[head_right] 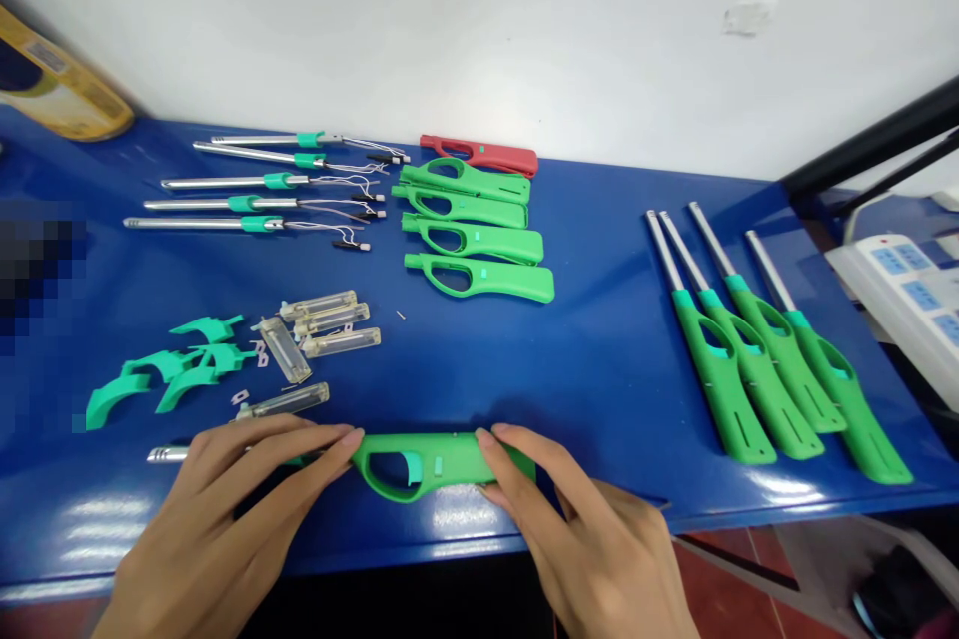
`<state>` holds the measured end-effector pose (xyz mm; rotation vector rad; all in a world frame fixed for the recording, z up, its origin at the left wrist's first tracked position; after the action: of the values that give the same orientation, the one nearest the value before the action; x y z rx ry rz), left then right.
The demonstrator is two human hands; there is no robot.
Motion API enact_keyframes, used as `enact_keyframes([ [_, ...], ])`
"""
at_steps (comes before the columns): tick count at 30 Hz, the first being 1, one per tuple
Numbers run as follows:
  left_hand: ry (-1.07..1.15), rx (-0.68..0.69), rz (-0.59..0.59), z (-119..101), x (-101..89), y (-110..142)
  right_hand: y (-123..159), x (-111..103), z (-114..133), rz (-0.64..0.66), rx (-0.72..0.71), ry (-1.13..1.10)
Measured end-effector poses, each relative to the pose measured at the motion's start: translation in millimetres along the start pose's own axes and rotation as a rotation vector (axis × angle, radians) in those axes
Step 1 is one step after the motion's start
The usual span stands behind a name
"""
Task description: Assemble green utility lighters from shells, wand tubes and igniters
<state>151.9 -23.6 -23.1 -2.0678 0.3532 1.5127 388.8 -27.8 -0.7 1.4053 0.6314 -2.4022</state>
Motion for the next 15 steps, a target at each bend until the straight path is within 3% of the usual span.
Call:
enact_keyframes([
  [8,-0.022,-0.017,-0.047,-5.1,-2.6,-2.8,14.1,15.5,-12.9,0.076,0.084,0.048],
  [15,-0.081,-0.007,-0.031,-8.3,-3.8,-2.3,11.4,16.8,-17.2,0.133,0.113,-0.046],
])
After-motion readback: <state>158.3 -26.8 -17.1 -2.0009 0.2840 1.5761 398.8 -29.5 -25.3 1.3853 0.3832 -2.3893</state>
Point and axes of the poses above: each hand's wrist, its own y-axis away from the middle knuckle, its own x-axis out of the palm, z = x × y, the point moved 8 cm from there along -y, towards the middle knuckle, and after that the axes turned 10 degrees about -y, right-handed, at the moved point
